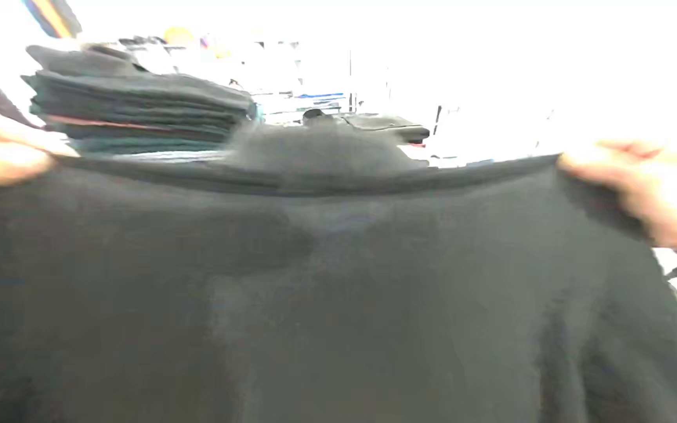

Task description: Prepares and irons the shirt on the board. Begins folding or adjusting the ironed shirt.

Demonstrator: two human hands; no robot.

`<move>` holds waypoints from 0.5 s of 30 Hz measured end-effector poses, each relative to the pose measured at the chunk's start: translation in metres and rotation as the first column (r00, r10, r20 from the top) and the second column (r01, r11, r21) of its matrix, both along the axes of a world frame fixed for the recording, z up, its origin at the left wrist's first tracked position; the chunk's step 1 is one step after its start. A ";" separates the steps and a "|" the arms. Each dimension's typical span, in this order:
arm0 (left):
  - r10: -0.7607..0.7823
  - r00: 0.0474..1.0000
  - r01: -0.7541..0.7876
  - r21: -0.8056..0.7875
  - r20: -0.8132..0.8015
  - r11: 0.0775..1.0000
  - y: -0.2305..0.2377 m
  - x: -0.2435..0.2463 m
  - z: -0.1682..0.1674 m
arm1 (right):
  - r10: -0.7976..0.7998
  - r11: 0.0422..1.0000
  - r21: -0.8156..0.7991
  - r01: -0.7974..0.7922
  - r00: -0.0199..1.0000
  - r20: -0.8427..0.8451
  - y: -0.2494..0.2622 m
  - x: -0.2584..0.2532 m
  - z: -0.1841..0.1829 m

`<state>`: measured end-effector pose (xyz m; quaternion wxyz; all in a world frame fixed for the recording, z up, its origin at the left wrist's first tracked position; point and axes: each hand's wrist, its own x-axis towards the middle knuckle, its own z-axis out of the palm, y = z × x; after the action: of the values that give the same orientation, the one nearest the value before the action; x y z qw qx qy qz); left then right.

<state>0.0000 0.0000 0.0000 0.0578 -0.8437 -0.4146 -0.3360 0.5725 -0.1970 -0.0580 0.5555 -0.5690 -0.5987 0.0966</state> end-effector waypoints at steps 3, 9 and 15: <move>-0.243 0.946 0.194 -0.224 -0.217 0.955 0.073 0.077 -0.031 | -0.073 0.961 -0.259 0.094 0.993 0.089 0.024 0.036 -0.042; -0.449 0.888 0.433 -0.148 -0.095 0.889 0.138 0.179 -0.005 | -0.342 0.917 -0.101 0.386 0.891 0.298 -0.021 0.083 0.008; -0.637 0.729 0.678 0.131 -0.250 0.723 0.173 0.158 -0.021 | -0.346 0.929 0.082 0.361 0.769 0.538 -0.111 0.007 0.023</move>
<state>0.1582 0.1729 -0.0206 0.0635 -0.9522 -0.0410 -0.2960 0.5798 -0.3081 -0.0346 0.3631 -0.6821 -0.6124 -0.1669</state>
